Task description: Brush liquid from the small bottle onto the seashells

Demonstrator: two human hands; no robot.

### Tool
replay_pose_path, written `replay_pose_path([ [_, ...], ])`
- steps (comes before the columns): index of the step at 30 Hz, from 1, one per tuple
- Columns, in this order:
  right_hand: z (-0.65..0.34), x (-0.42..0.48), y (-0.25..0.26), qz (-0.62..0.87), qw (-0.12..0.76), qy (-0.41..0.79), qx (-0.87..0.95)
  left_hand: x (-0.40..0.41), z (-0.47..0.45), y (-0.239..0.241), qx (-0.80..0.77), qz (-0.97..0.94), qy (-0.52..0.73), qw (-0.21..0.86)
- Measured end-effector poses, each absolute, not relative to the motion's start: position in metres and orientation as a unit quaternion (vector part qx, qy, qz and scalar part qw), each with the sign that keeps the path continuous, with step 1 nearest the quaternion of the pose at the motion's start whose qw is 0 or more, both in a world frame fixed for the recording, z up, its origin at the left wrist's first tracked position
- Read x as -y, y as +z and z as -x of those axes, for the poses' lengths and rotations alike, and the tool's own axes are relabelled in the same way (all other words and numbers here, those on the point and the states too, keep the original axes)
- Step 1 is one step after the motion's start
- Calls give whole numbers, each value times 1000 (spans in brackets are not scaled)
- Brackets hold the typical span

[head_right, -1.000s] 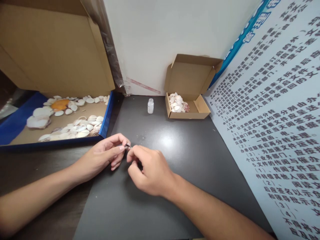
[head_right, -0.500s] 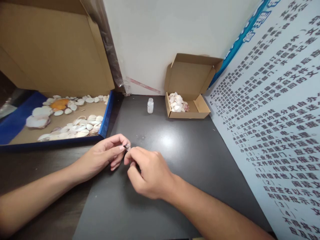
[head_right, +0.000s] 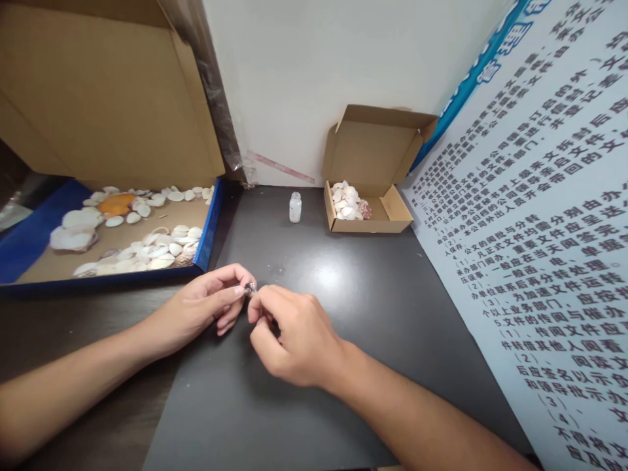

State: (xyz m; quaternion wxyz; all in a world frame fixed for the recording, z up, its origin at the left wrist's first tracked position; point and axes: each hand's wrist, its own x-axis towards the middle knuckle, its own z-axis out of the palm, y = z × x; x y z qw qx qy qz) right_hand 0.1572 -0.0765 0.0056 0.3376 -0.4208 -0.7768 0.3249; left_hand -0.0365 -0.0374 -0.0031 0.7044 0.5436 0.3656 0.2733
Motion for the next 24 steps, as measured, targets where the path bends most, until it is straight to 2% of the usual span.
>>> replay_pose_path([
  [24,-155,78,7,437,320,320,777,38,37,-4,-369,-532,275,711],
])
